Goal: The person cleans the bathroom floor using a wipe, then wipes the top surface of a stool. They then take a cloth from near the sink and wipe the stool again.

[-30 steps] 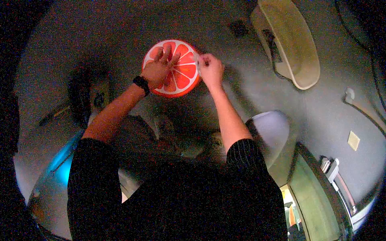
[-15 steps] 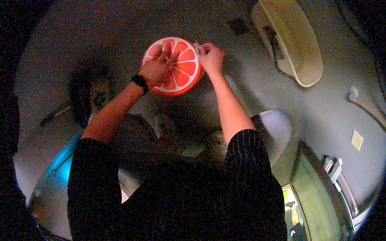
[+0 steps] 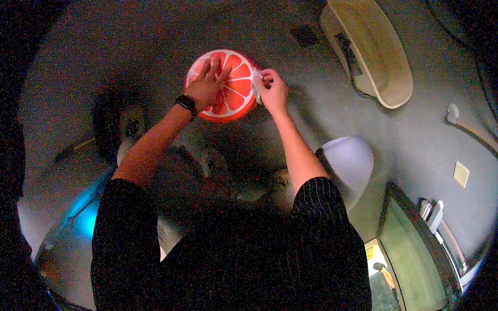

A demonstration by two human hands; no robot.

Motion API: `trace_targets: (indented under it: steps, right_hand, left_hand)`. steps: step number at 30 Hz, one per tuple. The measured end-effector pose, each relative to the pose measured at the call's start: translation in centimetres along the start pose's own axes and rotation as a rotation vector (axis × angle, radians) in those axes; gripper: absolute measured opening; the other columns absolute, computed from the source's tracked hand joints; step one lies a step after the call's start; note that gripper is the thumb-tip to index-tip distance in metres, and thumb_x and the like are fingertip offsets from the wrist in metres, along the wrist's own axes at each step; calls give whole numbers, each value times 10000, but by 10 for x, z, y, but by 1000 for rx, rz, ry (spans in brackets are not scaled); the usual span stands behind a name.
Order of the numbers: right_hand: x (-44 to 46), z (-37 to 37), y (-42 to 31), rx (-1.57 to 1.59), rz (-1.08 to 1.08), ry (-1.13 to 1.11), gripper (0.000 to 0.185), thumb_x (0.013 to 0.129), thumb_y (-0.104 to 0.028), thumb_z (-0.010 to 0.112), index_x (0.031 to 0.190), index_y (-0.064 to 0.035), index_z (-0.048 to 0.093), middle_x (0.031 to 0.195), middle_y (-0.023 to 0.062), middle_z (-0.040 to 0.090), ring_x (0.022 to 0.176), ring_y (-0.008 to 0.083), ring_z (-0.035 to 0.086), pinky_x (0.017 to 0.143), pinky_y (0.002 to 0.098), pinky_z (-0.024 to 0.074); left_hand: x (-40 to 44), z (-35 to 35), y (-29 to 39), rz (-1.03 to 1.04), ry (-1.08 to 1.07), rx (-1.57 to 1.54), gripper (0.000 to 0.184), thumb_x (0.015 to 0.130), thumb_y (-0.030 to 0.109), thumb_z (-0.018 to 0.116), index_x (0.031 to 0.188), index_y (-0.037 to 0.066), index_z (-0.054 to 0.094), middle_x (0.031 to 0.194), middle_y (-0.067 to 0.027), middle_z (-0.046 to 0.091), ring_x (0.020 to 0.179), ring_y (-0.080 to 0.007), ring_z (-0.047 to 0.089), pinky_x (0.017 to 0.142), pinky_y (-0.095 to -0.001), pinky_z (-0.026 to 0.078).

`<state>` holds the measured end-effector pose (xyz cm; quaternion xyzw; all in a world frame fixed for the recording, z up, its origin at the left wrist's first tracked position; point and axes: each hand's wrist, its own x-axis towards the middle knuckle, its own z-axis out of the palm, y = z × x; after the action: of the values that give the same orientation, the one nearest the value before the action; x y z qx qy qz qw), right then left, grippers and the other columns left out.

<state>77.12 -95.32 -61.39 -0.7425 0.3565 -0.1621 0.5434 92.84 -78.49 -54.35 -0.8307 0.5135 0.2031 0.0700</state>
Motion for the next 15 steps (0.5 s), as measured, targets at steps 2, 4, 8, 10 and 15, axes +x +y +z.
trace_targets:
  steps: [2, 4, 8, 10, 15]
  right_hand:
    - [-1, 1, 9, 82, 14, 18, 218, 886, -213, 753, 1021, -57, 683, 838, 71, 732, 734, 186, 703, 672, 352, 542]
    - [0, -2, 14, 127, 77, -18, 208, 874, -209, 769, 1003, -50, 728, 843, 70, 745, 730, 155, 698, 677, 322, 542]
    - [-2, -8, 4, 116, 152, -50, 195, 882, -217, 757, 967, -42, 751, 848, 99, 761, 752, 208, 722, 707, 348, 554]
    - [6, -9, -12, 38, 96, -36, 206, 889, -229, 746, 965, -38, 751, 860, 114, 762, 765, 226, 731, 709, 355, 556]
    - [38, 2, -16, -95, 47, -46, 227, 918, -226, 728, 987, -11, 750, 863, 108, 766, 781, 143, 729, 699, 303, 549]
  left_hand:
    - [-1, -5, 9, -37, 31, 5, 758, 902, 196, 647, 1581, 249, 316, 1654, -167, 199, 1481, -456, 281, 1044, -607, 462]
    - [-14, -17, 30, -48, 95, 271, 845, 853, 267, 726, 1586, 305, 307, 1664, -136, 194, 1498, -444, 245, 1071, -658, 398]
    - [-29, -14, 48, -26, -73, 11, 908, 797, 288, 792, 1574, 331, 324, 1663, -110, 206, 1504, -447, 221, 1073, -649, 416]
    - [-31, -1, 47, -7, -32, -86, 908, 788, 266, 799, 1567, 324, 336, 1660, -113, 212, 1500, -451, 229, 1050, -627, 453]
    - [-27, 11, 42, 26, -23, -91, 883, 784, 207, 800, 1548, 296, 366, 1652, -129, 221, 1484, -464, 260, 980, -568, 541]
